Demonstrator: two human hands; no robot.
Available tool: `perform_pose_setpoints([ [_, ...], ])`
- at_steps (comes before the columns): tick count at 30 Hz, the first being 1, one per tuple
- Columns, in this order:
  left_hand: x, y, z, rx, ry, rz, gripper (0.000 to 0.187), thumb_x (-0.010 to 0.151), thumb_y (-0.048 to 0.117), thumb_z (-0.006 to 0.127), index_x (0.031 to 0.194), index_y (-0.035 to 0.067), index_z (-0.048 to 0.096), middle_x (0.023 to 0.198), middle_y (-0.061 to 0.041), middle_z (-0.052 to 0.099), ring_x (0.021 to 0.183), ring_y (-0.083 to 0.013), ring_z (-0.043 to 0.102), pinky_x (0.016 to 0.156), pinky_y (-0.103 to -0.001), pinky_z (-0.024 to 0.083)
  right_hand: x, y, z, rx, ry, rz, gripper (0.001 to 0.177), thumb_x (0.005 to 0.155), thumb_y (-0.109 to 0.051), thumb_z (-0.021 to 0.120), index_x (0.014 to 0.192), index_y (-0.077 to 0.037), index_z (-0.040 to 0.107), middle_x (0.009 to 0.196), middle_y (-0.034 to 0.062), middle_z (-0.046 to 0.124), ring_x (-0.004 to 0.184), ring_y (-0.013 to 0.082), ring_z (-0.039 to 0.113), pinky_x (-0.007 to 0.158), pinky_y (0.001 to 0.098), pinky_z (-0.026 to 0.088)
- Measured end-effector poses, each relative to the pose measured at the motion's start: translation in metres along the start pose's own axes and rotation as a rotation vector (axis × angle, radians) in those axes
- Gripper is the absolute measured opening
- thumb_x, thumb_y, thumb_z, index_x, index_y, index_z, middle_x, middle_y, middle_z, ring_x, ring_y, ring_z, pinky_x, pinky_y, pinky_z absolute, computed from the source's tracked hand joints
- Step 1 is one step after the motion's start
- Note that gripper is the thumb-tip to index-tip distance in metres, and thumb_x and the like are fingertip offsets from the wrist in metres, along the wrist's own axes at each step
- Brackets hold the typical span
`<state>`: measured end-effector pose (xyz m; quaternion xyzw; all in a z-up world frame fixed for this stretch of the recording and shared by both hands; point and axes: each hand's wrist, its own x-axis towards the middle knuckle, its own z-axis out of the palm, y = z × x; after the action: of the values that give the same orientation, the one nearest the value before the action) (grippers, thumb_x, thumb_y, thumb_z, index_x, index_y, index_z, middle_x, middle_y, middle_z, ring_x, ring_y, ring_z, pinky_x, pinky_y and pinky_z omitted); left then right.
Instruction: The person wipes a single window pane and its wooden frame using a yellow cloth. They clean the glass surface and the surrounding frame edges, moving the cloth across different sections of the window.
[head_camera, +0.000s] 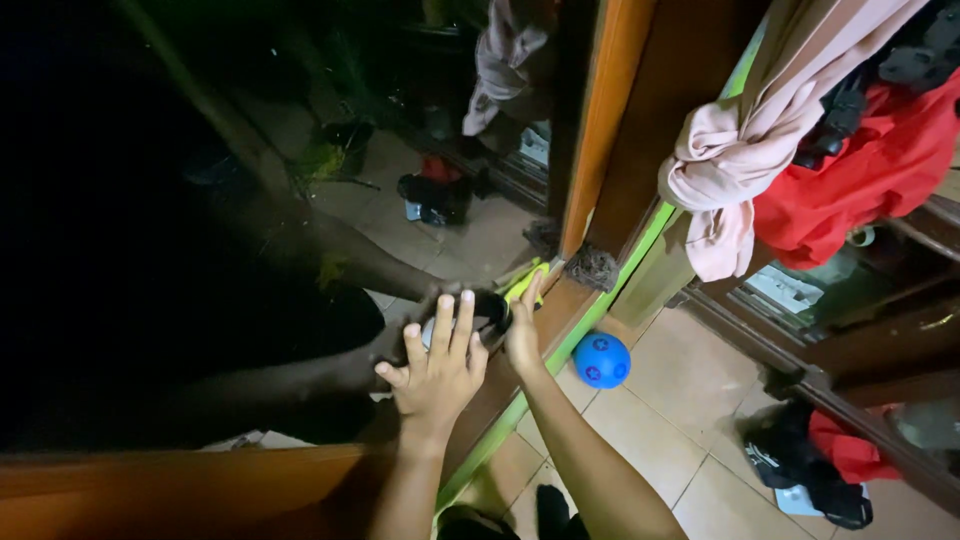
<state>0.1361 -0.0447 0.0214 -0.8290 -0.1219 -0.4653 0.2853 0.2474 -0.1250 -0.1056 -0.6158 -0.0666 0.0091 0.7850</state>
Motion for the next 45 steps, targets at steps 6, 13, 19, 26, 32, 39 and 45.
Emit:
perform_pose_setpoints([
  [6, -0.007, 0.000, 0.001, 0.003, -0.032, 0.015, 0.057, 0.094, 0.045, 0.037, 0.149, 0.048, 0.053, 0.169, 0.013, 0.033, 0.160, -0.0353, 0.005, 0.119, -0.071, -0.012, -0.003, -0.150, 0.042, 0.100, -0.167, -0.285, 0.067, 0.110, -0.029, 0.036, 0.169, -0.024, 0.004, 0.170, 0.0042, -0.030, 0.153, 0.0303, -0.033, 0.124, 0.0491, -0.019],
  [13, -0.005, 0.001, 0.004, 0.001, 0.005, -0.008, 0.061, 0.093, 0.033, 0.037, 0.149, 0.052, 0.053, 0.166, 0.017, 0.036, 0.159, -0.0336, 0.008, 0.119, -0.070, -0.010, -0.022, -0.056, 0.017, -0.062, -0.133, -0.143, 0.075, 0.103, -0.010, 0.038, 0.169, -0.021, 0.004, 0.171, 0.0103, -0.026, 0.156, 0.0342, -0.024, 0.125, 0.0528, -0.009],
  [19, 0.003, -0.003, -0.006, 0.010, 0.014, 0.005, 0.063, 0.093, 0.031, 0.034, 0.152, 0.048, 0.050, 0.168, 0.014, 0.033, 0.160, -0.0337, 0.007, 0.121, -0.069, -0.009, -0.024, -0.048, 0.022, -0.094, -0.080, 0.011, 0.077, 0.104, -0.007, 0.033, 0.168, -0.022, -0.008, 0.169, 0.0173, -0.027, 0.154, 0.0404, -0.024, 0.126, 0.0563, -0.006],
  [26, -0.003, -0.008, -0.013, -0.251, 0.078, 0.024, 0.051, 0.098, 0.025, 0.044, 0.145, 0.027, 0.063, 0.157, 0.002, 0.054, 0.156, -0.0313, 0.029, 0.124, -0.061, -0.010, -0.019, -0.111, 0.031, -0.164, -0.139, -0.343, 0.074, 0.105, -0.010, 0.045, 0.168, -0.013, 0.005, 0.171, 0.0207, -0.016, 0.156, 0.0406, -0.017, 0.125, 0.0566, -0.007],
  [32, -0.032, -0.033, -0.039, -0.353, -0.060, 0.056, 0.051, 0.093, 0.024, 0.057, 0.144, 0.023, 0.065, 0.155, -0.006, 0.055, 0.149, -0.0345, 0.040, 0.125, -0.061, -0.003, -0.033, -0.014, 0.008, -0.124, -0.091, -0.142, 0.075, 0.107, -0.029, 0.042, 0.166, -0.013, 0.000, 0.171, 0.0176, -0.011, 0.157, 0.0340, -0.011, 0.126, 0.0533, -0.004],
  [39, -0.048, -0.060, -0.052, -0.100, -0.191, -0.096, 0.048, 0.093, 0.033, 0.067, 0.140, 0.027, 0.073, 0.149, -0.004, 0.060, 0.149, -0.0287, 0.036, 0.121, -0.065, -0.015, -0.058, -0.125, 0.054, -0.267, -0.196, -0.191, 0.079, 0.106, -0.055, 0.022, 0.162, -0.012, -0.014, 0.168, 0.0072, -0.031, 0.156, 0.0253, -0.027, 0.128, 0.0548, -0.012],
  [45, -0.065, -0.061, -0.039, -0.038, -0.266, -0.066, 0.055, 0.097, 0.042, 0.060, 0.152, 0.033, 0.064, 0.164, -0.001, 0.041, 0.156, -0.0271, 0.017, 0.118, -0.069, -0.016, -0.054, -0.051, 0.045, -0.508, -0.118, -0.634, 0.062, 0.116, -0.046, 0.024, 0.168, -0.022, -0.001, 0.175, 0.0115, -0.011, 0.163, 0.0317, -0.009, 0.133, 0.0568, -0.001],
])
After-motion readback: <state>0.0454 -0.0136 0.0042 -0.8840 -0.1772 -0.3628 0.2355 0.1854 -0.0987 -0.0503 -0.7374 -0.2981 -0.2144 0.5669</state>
